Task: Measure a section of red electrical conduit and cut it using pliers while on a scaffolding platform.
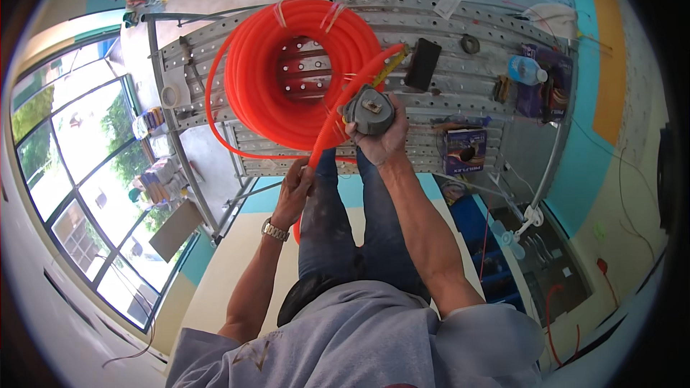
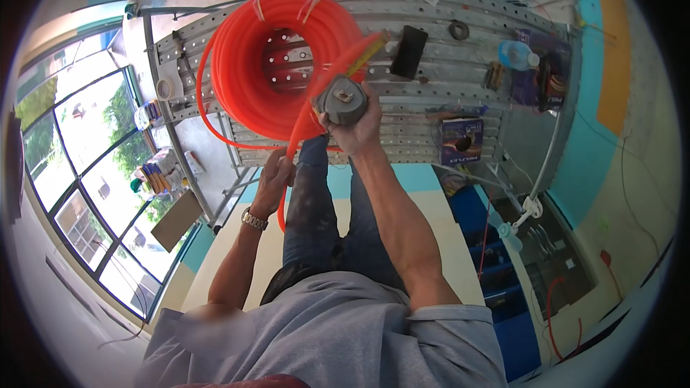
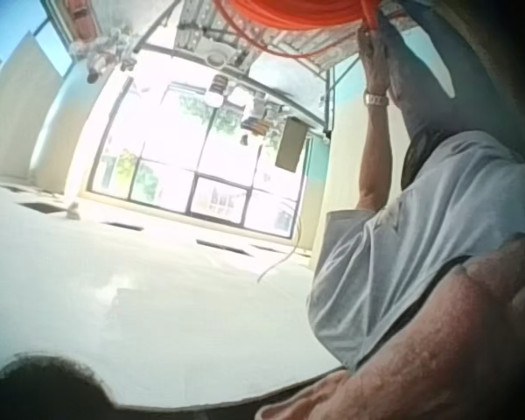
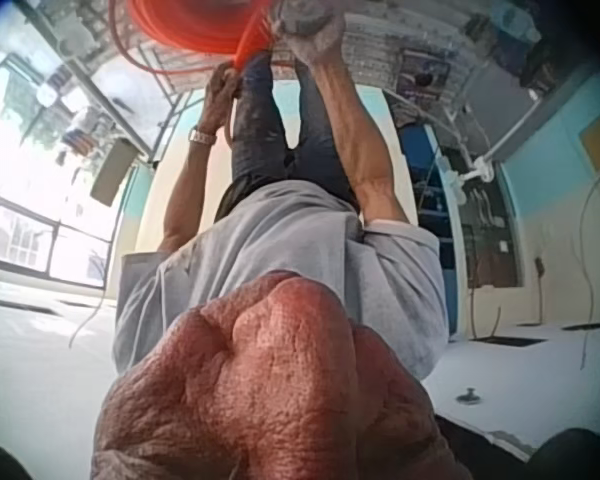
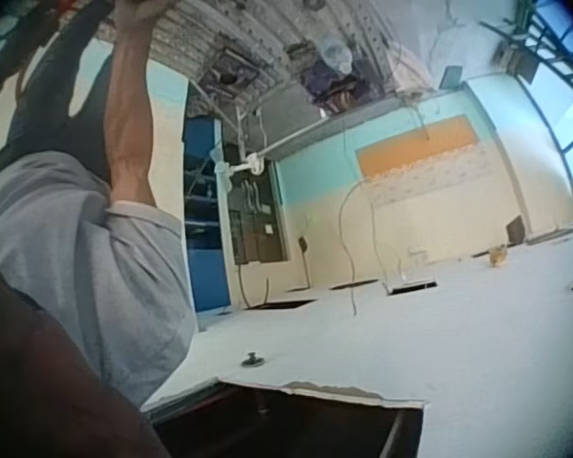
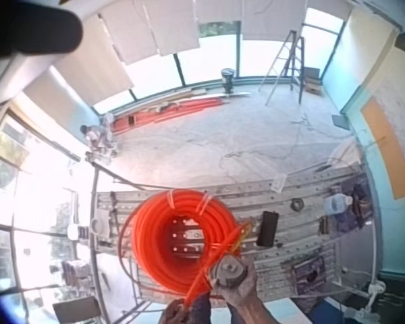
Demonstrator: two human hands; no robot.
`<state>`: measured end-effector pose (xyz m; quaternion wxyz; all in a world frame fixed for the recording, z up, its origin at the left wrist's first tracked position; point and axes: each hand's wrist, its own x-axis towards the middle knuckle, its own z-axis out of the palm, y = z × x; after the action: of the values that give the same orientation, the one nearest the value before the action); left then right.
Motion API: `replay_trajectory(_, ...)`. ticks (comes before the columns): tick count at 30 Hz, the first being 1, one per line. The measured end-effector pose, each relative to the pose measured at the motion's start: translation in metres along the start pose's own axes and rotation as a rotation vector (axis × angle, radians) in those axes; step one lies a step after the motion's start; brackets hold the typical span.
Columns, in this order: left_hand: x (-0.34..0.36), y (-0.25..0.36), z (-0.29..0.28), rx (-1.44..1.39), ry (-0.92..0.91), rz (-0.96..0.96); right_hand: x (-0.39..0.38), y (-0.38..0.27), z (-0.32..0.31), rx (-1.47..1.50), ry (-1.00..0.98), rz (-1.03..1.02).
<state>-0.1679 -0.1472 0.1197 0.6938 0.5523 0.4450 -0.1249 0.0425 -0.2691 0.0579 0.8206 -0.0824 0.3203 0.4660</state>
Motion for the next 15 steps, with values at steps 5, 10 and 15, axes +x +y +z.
replay_trajectory(5,-0.001,0.002,0.0,-0.013,-0.009,-0.021,0.009,-0.016,-0.008,0.127,-0.105,0.009)
replay_trajectory(10,0.0,0.0,-0.004,-0.012,-0.023,-0.011,0.02,-0.042,-0.025,0.161,-0.161,0.004)
replay_trajectory(15,0.002,-0.003,-0.003,0.027,-0.017,-0.016,0.024,-0.048,-0.03,0.142,-0.192,0.034)
